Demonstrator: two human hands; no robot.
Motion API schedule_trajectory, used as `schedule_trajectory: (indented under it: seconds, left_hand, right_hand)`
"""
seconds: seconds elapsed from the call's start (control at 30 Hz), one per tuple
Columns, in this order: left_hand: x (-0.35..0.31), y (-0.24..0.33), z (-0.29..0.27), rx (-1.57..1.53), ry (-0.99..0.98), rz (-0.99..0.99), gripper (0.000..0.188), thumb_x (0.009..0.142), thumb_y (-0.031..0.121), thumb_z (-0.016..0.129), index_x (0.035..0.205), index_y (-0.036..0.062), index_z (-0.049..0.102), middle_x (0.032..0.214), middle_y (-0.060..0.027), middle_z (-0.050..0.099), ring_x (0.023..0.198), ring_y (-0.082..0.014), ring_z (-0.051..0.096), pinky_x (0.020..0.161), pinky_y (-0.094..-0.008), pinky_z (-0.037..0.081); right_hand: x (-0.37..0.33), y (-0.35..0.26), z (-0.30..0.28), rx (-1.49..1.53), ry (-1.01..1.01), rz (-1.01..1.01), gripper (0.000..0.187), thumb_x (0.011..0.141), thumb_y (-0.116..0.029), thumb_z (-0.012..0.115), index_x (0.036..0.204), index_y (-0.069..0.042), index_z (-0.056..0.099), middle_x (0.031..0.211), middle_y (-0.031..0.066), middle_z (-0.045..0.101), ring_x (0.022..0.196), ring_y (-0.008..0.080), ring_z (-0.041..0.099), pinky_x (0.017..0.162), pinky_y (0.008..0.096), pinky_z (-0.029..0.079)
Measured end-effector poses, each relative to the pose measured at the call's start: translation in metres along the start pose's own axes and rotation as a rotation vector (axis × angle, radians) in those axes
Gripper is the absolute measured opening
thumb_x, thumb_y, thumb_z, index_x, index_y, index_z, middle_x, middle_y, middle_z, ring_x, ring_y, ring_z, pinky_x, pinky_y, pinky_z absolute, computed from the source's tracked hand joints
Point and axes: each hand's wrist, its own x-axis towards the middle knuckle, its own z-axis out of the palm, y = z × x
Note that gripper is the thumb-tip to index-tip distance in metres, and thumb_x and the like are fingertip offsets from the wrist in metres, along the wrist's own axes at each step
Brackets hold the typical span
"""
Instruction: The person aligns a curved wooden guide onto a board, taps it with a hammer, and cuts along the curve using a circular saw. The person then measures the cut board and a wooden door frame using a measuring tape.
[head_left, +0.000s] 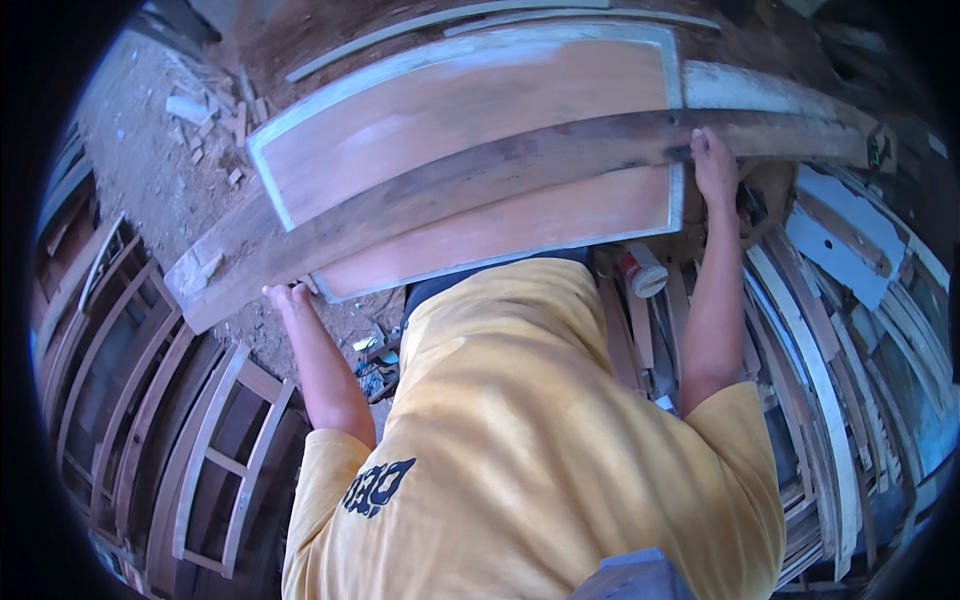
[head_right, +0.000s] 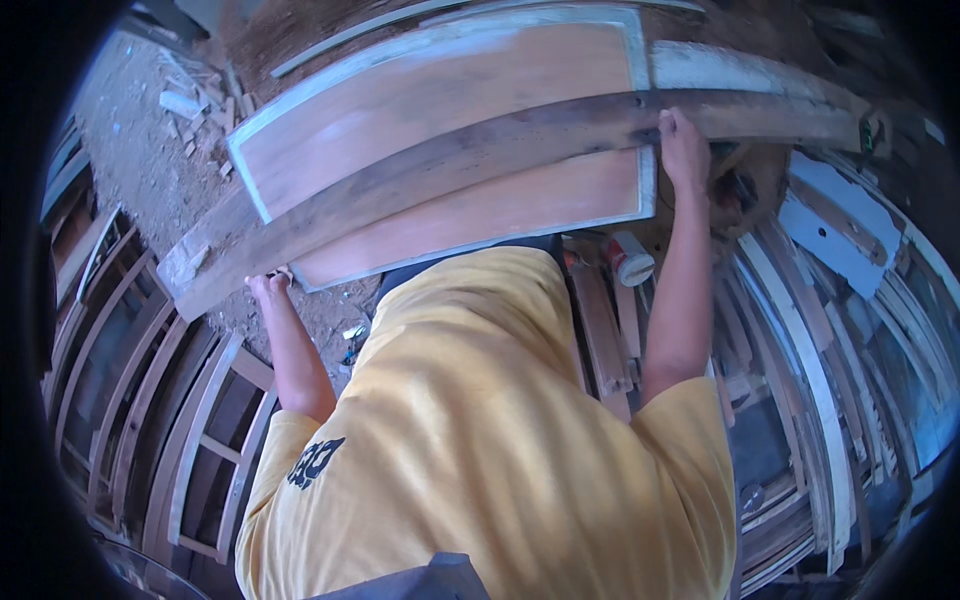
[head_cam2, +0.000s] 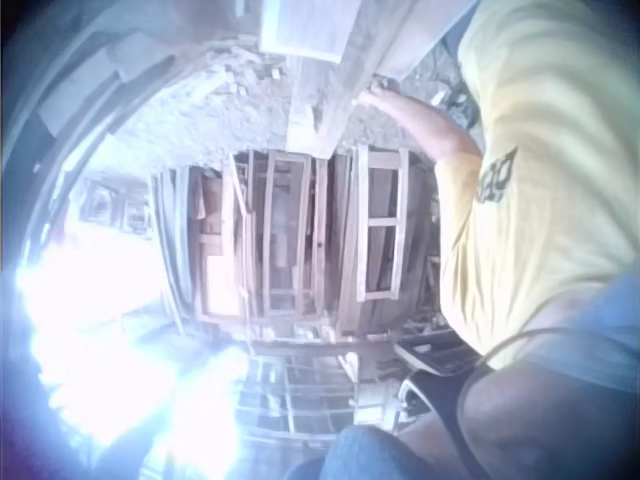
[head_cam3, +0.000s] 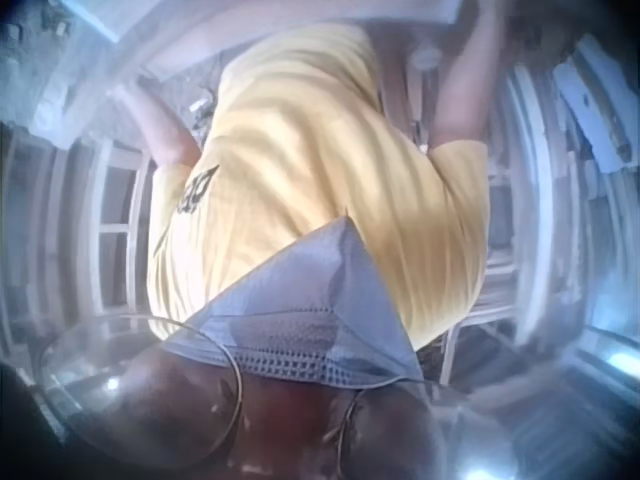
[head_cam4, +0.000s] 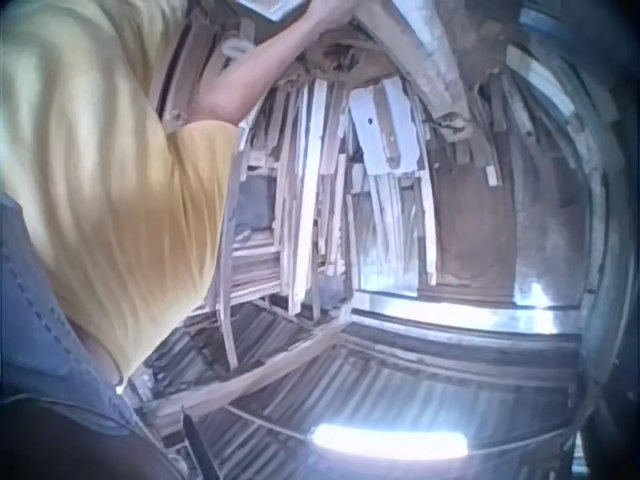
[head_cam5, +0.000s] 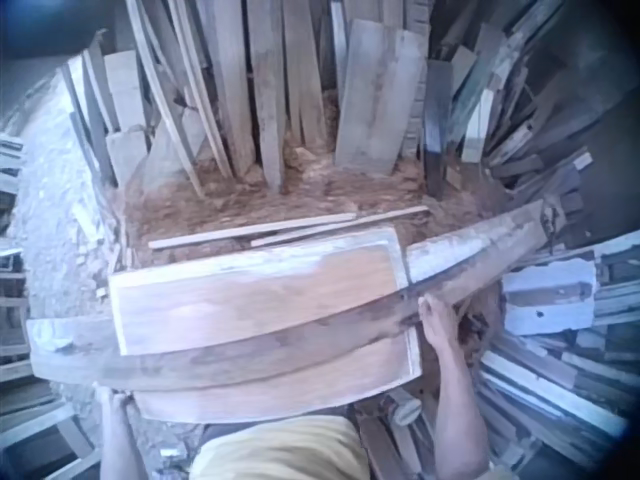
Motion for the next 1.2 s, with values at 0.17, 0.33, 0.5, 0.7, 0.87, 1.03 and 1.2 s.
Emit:
schedule_trajectory:
  seconds: [0.17, 0.33, 0.5, 0.7, 0.87, 1.03, 1.2]
  left_hand:
    - [0.009, 0.005, -0.02, -0.03, -0.002, 0.068, 0.061, 0.108, 0.054, 0.032, 0.135, 0.0042, 0.055, 0.13, -0.0118, 0.064, 0.106, -0.0311, 0.067, 0.072, -0.0475, 0.061]
    - [0.012, -0.021, -0.016, 0.429, -0.35, -0.005, 0.053, 0.107, 0.043, 0.035, 0.131, 0.0011, 0.058, 0.119, -0.0176, 0.067, 0.105, -0.0324, 0.067, 0.086, -0.0484, 0.058]
    - [0.009, -0.064, 0.001, -0.134, -0.07, 0.023, 0.056, 0.108, 0.048, 0.033, 0.144, 0.0073, 0.046, 0.138, -0.0123, 0.057, 0.123, -0.0311, 0.056, 0.103, -0.0503, 0.048]
    - [-0.107, -0.074, 0.022, -0.098, -0.134, -0.138, 0.064, 0.11, 0.053, 0.023, 0.145, 0.0053, 0.046, 0.146, -0.0139, 0.055, 0.13, -0.0354, 0.056, 0.105, -0.0546, 0.05]
    - [-0.105, -0.051, 0.02, 0.12, -0.12, 0.005, 0.068, 0.108, 0.059, 0.027, 0.146, 0.0067, 0.047, 0.144, -0.0152, 0.056, 0.126, -0.0381, 0.058, 0.1, -0.057, 0.05]
    - [-0.052, -0.027, 0.022, 0.169, -0.208, 0.042, 0.06, 0.11, 0.05, 0.038, 0.14, 0.0007, 0.054, 0.13, -0.0148, 0.065, 0.114, -0.0307, 0.064, 0.101, -0.0487, 0.05]
    - [-0.076, -0.02, 0.03, 0.268, -0.136, 0.189, 0.064, 0.106, 0.053, 0.046, 0.132, -0.0045, 0.059, 0.121, -0.0158, 0.068, 0.106, -0.0301, 0.068, 0.091, -0.0466, 0.056]
  right_hand:
    - [0.0, -0.04, -0.001, -0.192, 0.02, -0.034, 0.031, 0.105, -0.034, 0.046, 0.101, -0.007, 0.062, 0.101, 0.0248, 0.069, 0.1, 0.0478, 0.064, 0.083, 0.0578, 0.051]
    - [0.031, 0.025, 0.05, -0.034, 0.082, -0.222, 0.035, 0.103, -0.029, 0.05, 0.117, -0.001, 0.068, 0.115, 0.0231, 0.069, 0.112, 0.041, 0.064, 0.096, 0.0468, 0.05]
    - [0.051, 0.102, -0.007, -0.143, 0.045, -0.248, 0.043, 0.106, -0.029, 0.049, 0.13, 0.004, 0.064, 0.127, 0.0257, 0.067, 0.119, 0.0401, 0.064, 0.102, 0.0459, 0.049]
    - [0.0, 0.108, -0.075, -0.379, 0.067, -0.152, 0.041, 0.107, -0.032, 0.046, 0.122, 0.0, 0.068, 0.117, 0.027, 0.068, 0.111, 0.0447, 0.064, 0.094, 0.0502, 0.051]
    - [-0.011, 0.096, -0.079, -0.377, 0.013, -0.049, 0.046, 0.107, -0.037, 0.043, 0.13, -0.002, 0.064, 0.119, 0.0279, 0.067, 0.113, 0.0461, 0.063, 0.095, 0.0525, 0.05]
    - [0.001, 0.072, -0.035, -0.306, 0.111, -0.12, 0.041, 0.104, -0.036, 0.049, 0.126, -0.006, 0.068, 0.118, 0.022, 0.07, 0.114, 0.0443, 0.064, 0.096, 0.0505, 0.051]
    - [-0.012, 0.042, -0.035, -0.305, 0.109, -0.122, 0.036, 0.105, -0.033, 0.048, 0.119, -0.007, 0.068, 0.121, 0.0209, 0.067, 0.11, 0.0448, 0.064, 0.093, 0.053, 0.051]
